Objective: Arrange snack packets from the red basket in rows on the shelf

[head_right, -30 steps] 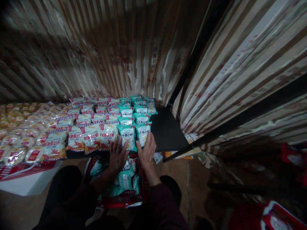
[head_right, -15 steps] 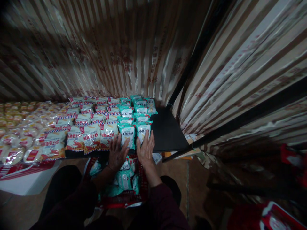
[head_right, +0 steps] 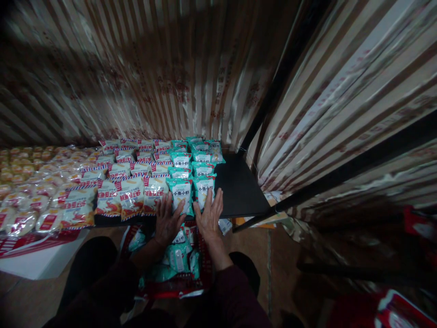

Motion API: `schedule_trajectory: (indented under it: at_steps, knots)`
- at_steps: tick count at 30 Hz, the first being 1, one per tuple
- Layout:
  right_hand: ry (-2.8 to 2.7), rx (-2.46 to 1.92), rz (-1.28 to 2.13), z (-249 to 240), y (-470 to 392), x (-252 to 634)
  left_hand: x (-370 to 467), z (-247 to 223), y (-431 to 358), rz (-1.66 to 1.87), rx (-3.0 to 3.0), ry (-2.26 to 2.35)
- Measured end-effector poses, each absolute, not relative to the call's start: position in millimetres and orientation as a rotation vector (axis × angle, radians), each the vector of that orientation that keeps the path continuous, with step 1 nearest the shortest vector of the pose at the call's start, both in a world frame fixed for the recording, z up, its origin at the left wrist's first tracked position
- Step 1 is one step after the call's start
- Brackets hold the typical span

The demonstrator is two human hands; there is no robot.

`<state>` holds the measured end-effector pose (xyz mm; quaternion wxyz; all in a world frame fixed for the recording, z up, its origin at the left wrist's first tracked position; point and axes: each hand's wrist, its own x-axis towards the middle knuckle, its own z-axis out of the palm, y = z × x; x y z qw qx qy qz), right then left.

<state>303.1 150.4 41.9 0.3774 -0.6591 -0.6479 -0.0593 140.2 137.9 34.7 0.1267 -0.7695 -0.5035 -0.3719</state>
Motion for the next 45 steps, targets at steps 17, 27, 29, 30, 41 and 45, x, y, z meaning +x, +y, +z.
schedule_trajectory:
  at_steps: [17, 27, 29, 30, 41, 45]
  knots:
    - [-1.642, -1.715, -0.235, 38.3, 147.9, 309.0, 139.7, 34.7, 132.3, -1.114, -2.266, -1.427]
    - [-1.61, -1.741, -0.215, 39.9, 149.5, 307.1, 147.5, 42.2, 139.2, -1.043, -2.265, -1.447]
    - [-1.583, -1.733, -0.206, 40.7, 150.4, 305.6, 148.2, 43.6, 142.0, -1.05, -2.263, -1.427]
    - [-1.571, -1.73, -0.196, 41.3, 151.2, 304.7, 148.3, 44.4, 143.4, -1.057, -2.262, -1.418]
    - [-1.51, -1.661, -0.132, 46.5, 161.7, 301.2, 148.7, 52.2, 152.9, -1.038, -2.295, -1.381]
    - [-1.513, -1.661, -0.119, 47.0, 163.0, 300.4, 150.5, 53.4, 153.8, -1.036, -2.3, -1.376]
